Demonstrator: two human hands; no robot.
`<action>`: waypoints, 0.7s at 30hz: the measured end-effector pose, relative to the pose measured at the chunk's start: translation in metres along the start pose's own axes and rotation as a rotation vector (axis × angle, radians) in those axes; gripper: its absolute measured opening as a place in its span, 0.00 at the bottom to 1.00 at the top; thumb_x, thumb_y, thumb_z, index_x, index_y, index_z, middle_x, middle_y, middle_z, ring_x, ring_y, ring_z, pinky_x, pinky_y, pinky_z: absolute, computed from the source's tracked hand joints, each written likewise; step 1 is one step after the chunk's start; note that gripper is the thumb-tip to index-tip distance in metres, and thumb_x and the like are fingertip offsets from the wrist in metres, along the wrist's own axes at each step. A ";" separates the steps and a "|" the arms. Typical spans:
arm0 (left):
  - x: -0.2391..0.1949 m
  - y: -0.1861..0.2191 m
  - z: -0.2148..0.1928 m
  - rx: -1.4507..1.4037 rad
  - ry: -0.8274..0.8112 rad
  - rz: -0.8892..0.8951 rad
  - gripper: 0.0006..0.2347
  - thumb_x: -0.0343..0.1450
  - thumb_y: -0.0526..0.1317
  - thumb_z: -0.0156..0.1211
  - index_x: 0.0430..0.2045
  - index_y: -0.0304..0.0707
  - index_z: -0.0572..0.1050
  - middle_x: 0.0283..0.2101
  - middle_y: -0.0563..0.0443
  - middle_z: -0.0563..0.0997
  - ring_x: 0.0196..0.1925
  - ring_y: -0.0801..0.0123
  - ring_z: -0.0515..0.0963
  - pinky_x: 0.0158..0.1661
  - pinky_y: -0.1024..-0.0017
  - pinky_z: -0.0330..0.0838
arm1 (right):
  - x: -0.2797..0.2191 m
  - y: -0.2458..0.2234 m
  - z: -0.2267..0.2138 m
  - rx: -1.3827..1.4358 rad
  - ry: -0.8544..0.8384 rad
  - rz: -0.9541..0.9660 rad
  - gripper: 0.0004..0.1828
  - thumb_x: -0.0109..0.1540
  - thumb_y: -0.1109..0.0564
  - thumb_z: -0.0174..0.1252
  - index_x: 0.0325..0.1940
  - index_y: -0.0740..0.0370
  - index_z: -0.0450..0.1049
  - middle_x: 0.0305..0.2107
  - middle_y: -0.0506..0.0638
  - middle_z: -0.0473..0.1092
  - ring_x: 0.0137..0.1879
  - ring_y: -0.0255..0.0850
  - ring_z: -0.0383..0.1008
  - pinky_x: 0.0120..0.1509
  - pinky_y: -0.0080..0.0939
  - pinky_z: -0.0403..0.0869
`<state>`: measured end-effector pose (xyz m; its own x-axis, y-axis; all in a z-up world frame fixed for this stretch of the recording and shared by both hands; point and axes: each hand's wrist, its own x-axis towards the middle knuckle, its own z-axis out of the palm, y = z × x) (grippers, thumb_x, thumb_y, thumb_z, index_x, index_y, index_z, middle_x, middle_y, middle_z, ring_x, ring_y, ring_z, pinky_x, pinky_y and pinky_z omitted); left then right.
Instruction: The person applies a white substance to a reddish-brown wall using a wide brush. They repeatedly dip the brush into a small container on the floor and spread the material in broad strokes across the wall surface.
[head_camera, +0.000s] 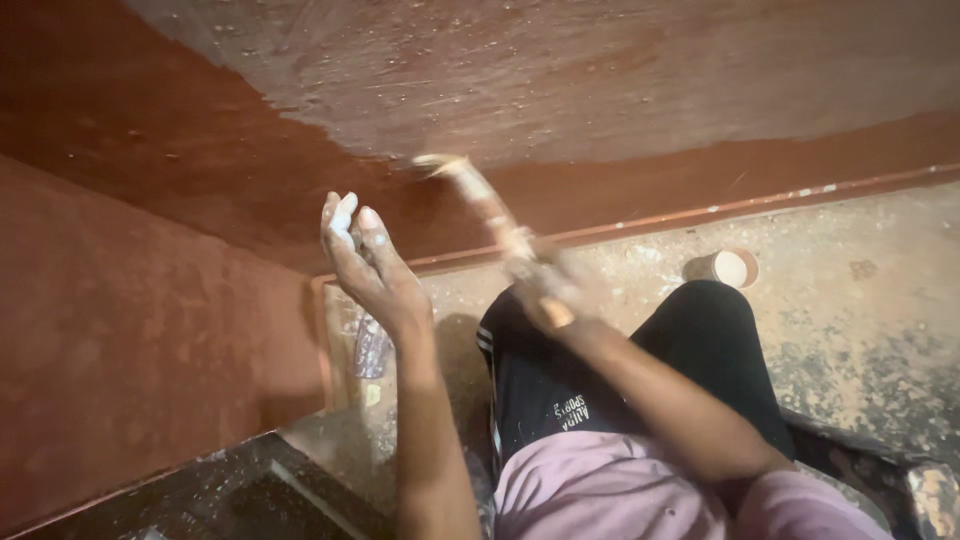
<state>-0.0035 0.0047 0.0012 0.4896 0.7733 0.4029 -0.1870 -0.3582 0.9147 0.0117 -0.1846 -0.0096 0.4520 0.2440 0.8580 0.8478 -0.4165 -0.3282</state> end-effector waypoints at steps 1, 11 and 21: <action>0.001 0.001 0.002 -0.015 -0.007 -0.007 0.13 0.81 0.40 0.50 0.54 0.28 0.72 0.67 0.37 0.71 0.65 0.56 0.74 0.62 0.65 0.70 | -0.002 0.007 -0.010 -0.061 0.024 0.005 0.10 0.60 0.68 0.69 0.45 0.63 0.80 0.42 0.62 0.76 0.41 0.51 0.81 0.43 0.42 0.79; 0.000 0.003 0.004 -0.081 -0.028 -0.019 0.14 0.81 0.40 0.50 0.56 0.27 0.71 0.68 0.37 0.68 0.67 0.56 0.73 0.64 0.64 0.70 | -0.018 0.003 -0.033 -0.138 0.141 0.078 0.09 0.60 0.69 0.68 0.43 0.65 0.79 0.39 0.63 0.76 0.37 0.47 0.81 0.37 0.41 0.78; 0.007 -0.005 -0.008 0.023 0.024 0.074 0.13 0.81 0.39 0.50 0.54 0.26 0.72 0.66 0.35 0.72 0.68 0.54 0.73 0.67 0.61 0.68 | 0.008 -0.027 0.034 0.175 -0.050 -0.154 0.12 0.59 0.64 0.68 0.46 0.61 0.79 0.42 0.59 0.76 0.46 0.50 0.82 0.43 0.43 0.80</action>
<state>-0.0059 0.0158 0.0000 0.4542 0.7568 0.4700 -0.2018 -0.4264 0.8817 0.0018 -0.1423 -0.0075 0.3228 0.3380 0.8841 0.9411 -0.2138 -0.2619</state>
